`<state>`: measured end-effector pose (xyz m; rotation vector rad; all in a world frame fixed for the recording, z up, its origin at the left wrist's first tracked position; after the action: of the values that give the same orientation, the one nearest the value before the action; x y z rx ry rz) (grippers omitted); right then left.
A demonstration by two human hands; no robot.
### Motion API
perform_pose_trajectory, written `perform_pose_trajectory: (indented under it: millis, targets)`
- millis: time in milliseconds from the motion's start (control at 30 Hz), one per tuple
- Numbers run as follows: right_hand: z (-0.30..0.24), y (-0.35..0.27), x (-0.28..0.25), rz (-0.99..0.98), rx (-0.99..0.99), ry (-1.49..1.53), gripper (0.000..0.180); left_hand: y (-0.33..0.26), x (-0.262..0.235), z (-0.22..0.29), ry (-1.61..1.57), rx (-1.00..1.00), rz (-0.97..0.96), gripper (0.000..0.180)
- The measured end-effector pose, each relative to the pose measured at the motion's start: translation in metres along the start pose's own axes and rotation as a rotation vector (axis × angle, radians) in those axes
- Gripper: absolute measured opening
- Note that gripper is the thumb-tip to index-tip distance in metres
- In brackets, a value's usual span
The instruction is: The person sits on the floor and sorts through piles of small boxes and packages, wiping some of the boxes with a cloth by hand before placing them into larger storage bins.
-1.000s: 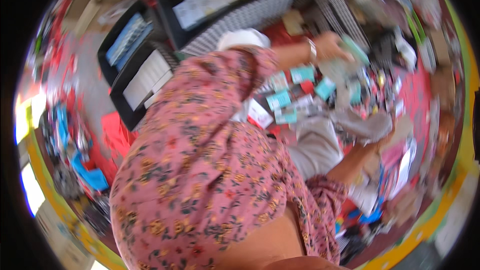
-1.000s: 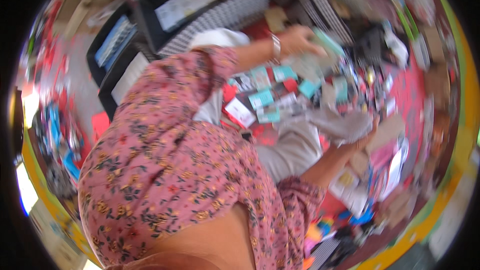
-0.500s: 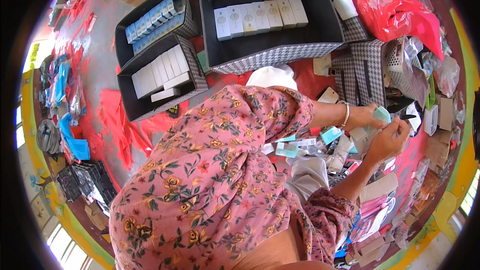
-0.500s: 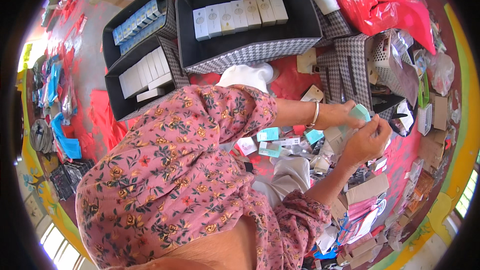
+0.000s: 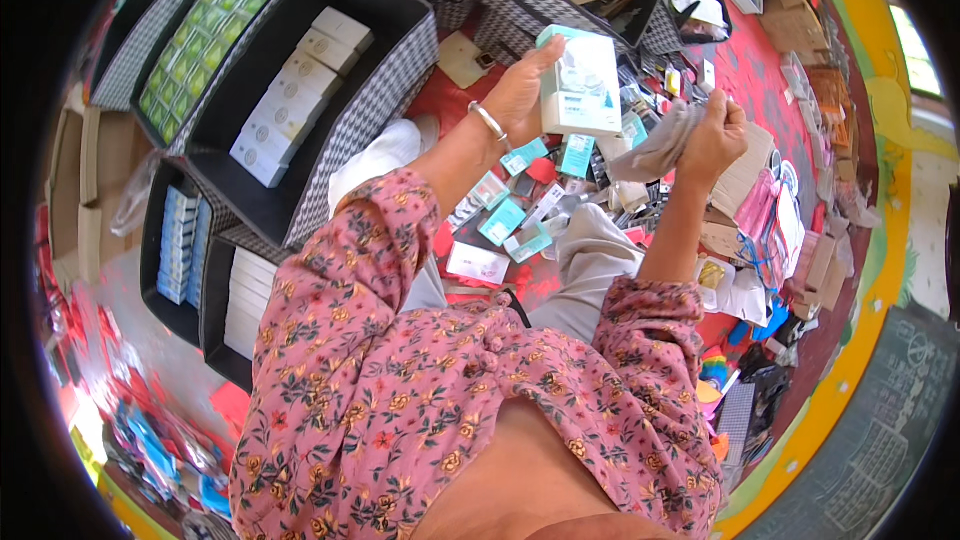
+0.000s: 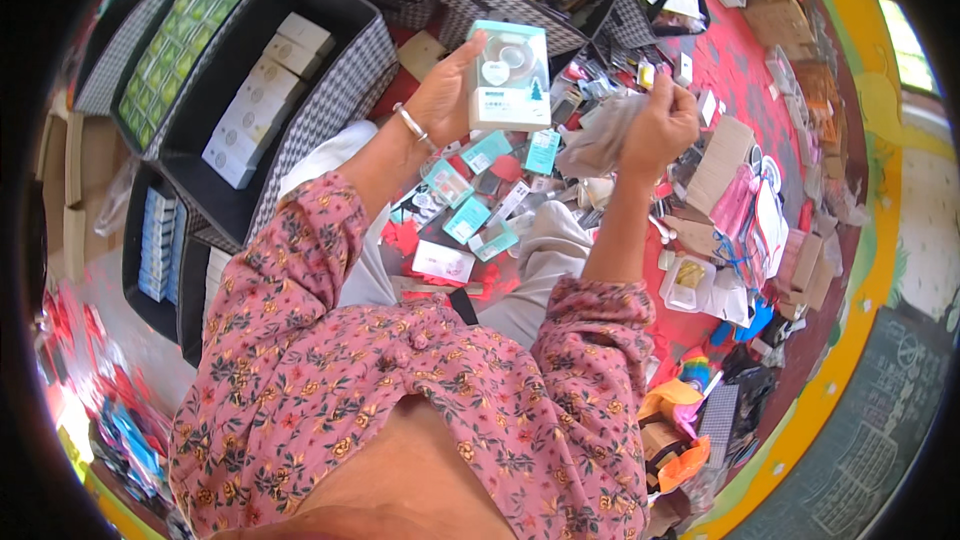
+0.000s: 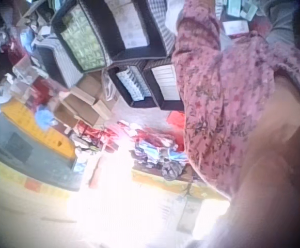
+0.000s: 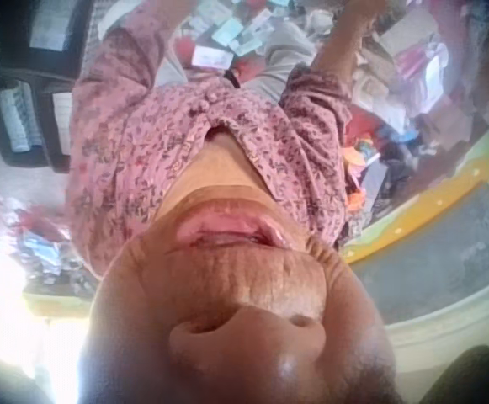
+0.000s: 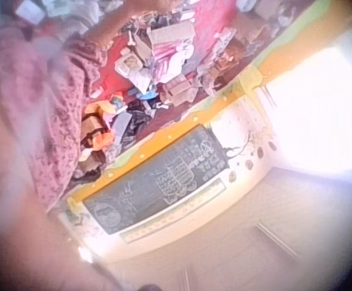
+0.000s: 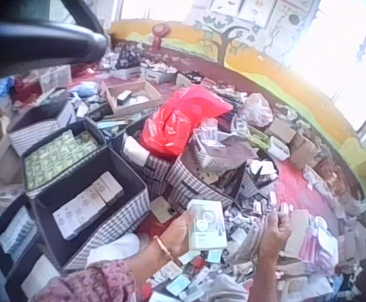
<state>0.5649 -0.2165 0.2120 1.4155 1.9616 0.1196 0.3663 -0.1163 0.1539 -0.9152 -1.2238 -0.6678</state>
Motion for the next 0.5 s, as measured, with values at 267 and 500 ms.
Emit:
perform_pose_trajectory:
  millis: [267, 500]
  targets:
    - [-0.110, -0.081, 0.032, -0.269, -0.724, -0.173, 0.003, 0.002, -0.011, -0.008, 0.217, 0.042, -0.022, 0.031]
    - [0.004, -0.033, 0.016, -0.686, 0.295, 0.046, 0.034, -0.009, 0.002, 0.006, 0.161, 0.020, 0.043, 0.031]
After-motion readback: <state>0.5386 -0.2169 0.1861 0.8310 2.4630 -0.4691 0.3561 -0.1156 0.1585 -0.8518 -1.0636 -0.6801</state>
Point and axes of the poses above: each hand's wrist, its own y-axis towards the middle knuckle, its own x-axis out of the palm, z = x × y, the point moved 4 cm from there along y, towards the middle knuckle, and after that the axes turned 11 degrees about -y, right-handed, at the moved point
